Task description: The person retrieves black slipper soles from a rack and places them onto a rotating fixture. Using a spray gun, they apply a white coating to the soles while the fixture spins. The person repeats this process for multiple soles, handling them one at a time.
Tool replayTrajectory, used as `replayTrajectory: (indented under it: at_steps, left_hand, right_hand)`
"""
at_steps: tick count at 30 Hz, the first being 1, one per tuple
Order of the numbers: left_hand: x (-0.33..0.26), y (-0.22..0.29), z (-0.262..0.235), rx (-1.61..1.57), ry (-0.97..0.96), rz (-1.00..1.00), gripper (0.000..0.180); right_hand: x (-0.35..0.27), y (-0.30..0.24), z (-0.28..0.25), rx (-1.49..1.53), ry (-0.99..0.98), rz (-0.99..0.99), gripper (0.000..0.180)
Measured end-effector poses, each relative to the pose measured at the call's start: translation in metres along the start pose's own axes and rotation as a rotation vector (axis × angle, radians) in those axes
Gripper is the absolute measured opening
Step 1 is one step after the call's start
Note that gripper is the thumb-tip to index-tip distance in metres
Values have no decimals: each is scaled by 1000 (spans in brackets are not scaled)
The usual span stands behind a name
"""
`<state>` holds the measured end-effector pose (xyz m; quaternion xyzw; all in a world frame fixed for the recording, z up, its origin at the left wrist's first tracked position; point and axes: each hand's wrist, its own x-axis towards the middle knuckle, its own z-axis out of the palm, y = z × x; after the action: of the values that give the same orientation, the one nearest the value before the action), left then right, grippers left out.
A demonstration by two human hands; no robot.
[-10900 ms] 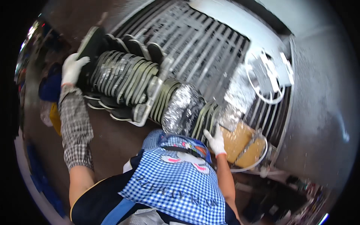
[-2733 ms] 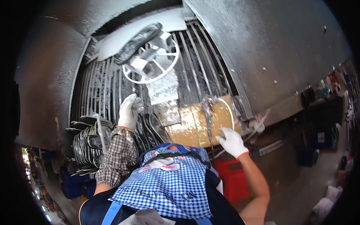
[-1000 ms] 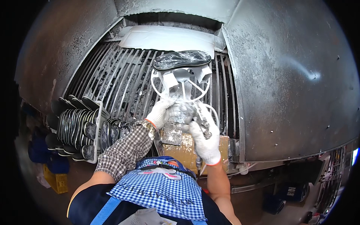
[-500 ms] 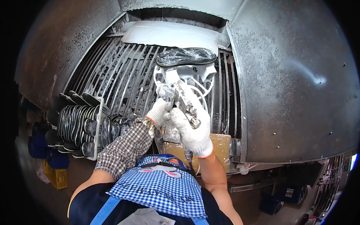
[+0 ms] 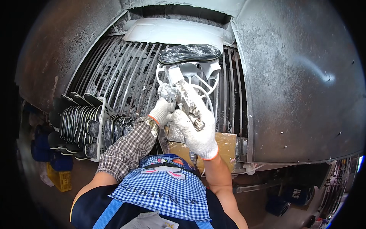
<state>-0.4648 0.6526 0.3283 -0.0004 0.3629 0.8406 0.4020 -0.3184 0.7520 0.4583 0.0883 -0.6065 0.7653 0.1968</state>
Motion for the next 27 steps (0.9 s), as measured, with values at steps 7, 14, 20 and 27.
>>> replayTrajectory:
  at_steps: [7,14,20,27]
  left_hand:
    - [37,-38,-60,393,-382,622,53]
    - [15,-19,-44,603,-306,587,52]
    - [9,-11,-20,43,-66,100,34]
    - [15,-17,-21,20,-54,141,32]
  right_hand:
    - [1,5,-8,-83,23,5,66]
    - [2,4,-3,-45,48,16,65]
    - [8,10,-7,-247,110,-8,60]
    - [17,25,-18,-207,243,-34,55]
